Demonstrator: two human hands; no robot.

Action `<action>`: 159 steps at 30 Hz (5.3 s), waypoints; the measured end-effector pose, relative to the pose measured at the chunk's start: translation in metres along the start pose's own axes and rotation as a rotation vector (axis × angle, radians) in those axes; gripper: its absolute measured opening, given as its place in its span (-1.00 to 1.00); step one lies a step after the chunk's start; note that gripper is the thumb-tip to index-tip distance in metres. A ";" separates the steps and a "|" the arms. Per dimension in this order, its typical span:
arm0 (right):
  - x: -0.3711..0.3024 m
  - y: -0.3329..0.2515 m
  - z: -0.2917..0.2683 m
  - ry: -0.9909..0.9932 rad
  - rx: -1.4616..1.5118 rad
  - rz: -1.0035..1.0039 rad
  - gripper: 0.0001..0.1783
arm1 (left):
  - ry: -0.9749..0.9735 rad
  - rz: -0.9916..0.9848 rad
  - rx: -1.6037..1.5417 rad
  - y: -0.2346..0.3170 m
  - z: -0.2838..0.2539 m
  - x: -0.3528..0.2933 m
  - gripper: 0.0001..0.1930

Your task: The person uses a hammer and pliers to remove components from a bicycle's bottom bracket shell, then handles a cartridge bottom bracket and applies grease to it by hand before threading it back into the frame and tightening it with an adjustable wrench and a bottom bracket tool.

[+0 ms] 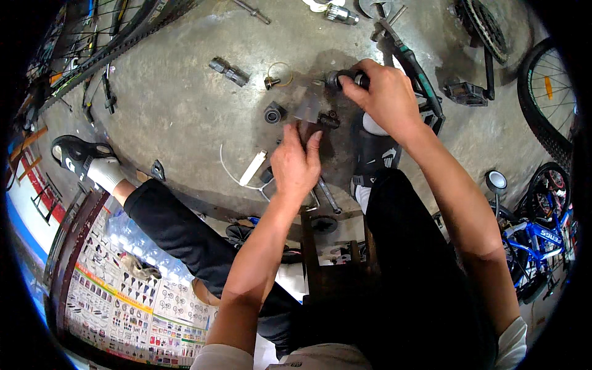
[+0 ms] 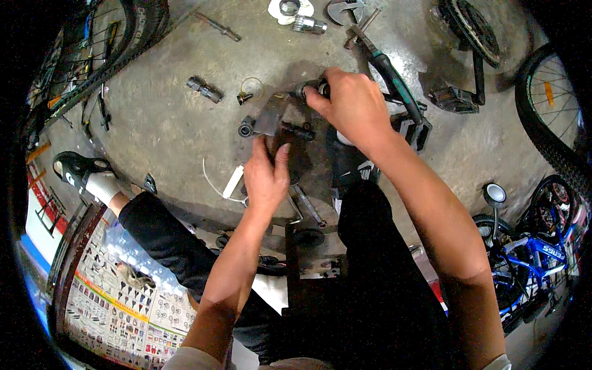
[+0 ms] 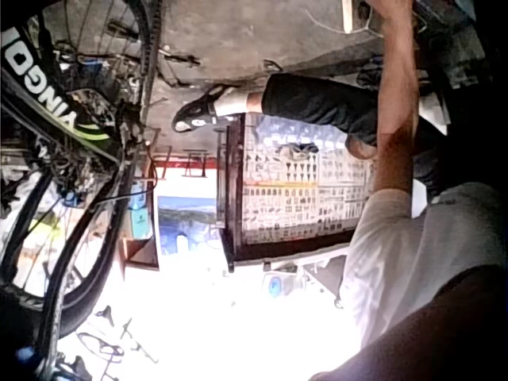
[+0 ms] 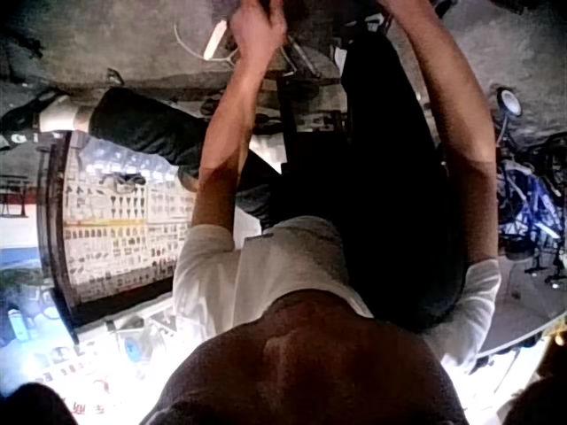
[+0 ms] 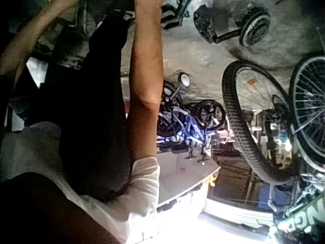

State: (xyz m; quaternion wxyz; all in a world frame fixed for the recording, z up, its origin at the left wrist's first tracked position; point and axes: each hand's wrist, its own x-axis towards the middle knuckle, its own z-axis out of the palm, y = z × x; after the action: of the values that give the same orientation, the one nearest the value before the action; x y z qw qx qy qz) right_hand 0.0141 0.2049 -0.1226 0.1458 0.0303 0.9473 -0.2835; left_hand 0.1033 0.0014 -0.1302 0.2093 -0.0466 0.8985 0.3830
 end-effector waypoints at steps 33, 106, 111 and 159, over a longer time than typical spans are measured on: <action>0.006 -0.007 -0.002 -0.076 0.102 0.224 -0.59 | -0.001 -0.062 -0.191 0.015 0.002 -0.003 -0.59; 0.004 0.004 -0.011 -0.093 -0.064 -0.151 -0.56 | -0.041 -0.154 -0.208 0.014 -0.006 0.004 -0.63; 0.004 0.003 -0.006 -0.086 -0.139 -0.075 -0.53 | -0.032 -0.119 -0.155 0.010 -0.008 0.002 -0.60; 0.024 -0.006 -0.013 -0.308 -0.337 0.295 -0.30 | 0.043 0.064 0.070 0.007 -0.012 -0.011 -0.55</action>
State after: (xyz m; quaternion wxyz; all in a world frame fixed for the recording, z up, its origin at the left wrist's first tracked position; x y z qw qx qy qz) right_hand -0.0131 0.2067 -0.1158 0.3309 0.0997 0.9332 -0.0987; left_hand 0.1076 -0.0028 -0.1133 0.1790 -0.0188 0.9166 0.3569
